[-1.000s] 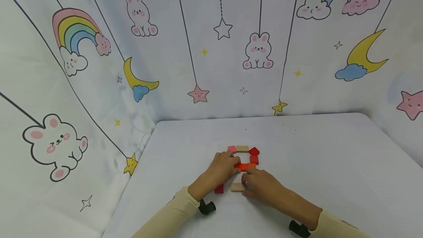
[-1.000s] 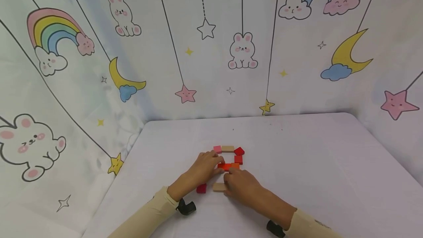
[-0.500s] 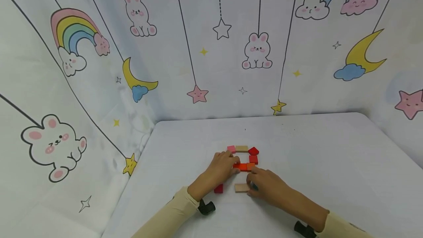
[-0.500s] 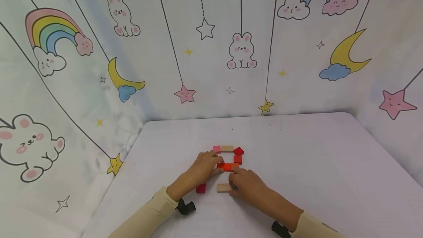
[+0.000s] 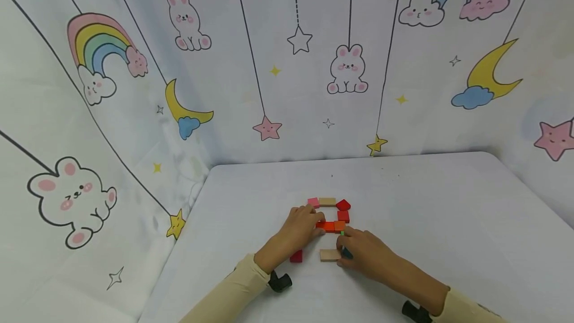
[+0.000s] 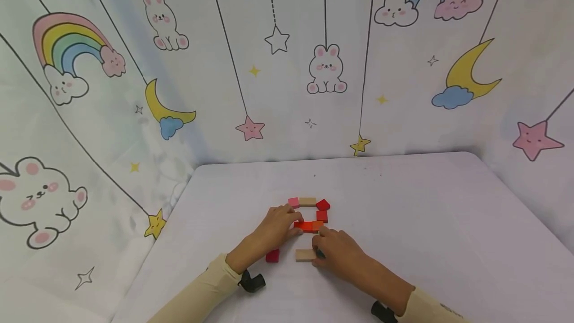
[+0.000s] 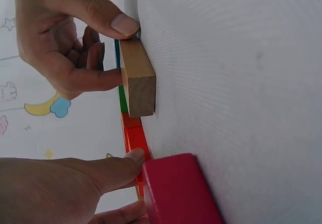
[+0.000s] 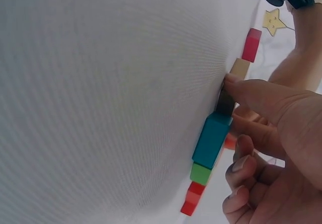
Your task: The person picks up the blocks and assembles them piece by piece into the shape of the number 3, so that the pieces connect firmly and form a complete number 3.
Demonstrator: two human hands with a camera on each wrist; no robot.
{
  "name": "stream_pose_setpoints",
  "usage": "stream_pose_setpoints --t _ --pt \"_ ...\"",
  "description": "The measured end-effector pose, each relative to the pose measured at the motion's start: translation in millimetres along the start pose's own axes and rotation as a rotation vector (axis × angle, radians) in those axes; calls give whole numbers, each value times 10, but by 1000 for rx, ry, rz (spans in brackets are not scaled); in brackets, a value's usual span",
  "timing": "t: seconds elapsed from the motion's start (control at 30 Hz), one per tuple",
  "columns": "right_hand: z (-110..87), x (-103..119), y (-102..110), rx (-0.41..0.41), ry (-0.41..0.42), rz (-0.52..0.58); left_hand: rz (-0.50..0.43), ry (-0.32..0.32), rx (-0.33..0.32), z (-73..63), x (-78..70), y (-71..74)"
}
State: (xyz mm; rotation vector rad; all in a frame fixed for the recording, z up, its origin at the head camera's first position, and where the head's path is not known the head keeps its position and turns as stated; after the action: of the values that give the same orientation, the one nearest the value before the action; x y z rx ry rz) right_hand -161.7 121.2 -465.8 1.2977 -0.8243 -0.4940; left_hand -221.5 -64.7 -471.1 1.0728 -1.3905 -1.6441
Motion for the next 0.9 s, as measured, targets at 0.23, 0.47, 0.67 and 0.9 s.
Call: stream_pose_setpoints --t 0.23,0.47,0.67,0.9 --pt "5 1 -27 17 -6 16 4 -6 -6 -4 3 6" --pt "7 18 -19 28 -22 18 1 -7 -7 -9 1 11" --pt "-11 22 -3 26 -30 23 10 -4 -7 -9 1 13" --pt "-30 21 17 15 -7 19 8 -4 -8 -9 6 7"
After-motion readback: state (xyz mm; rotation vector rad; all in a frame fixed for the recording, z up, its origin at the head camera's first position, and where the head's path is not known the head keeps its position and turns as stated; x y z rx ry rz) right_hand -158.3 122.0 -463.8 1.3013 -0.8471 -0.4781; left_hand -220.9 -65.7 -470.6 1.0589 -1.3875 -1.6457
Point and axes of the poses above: each hand's wrist, its own z-axis towards the middle knuckle, its own y-axis out of the back of the hand, x = y × z, the point moved 2 cm from there along z, towards the middle knuckle, and after that the axes turned 11 degrees about y, right-handed, at the moved point
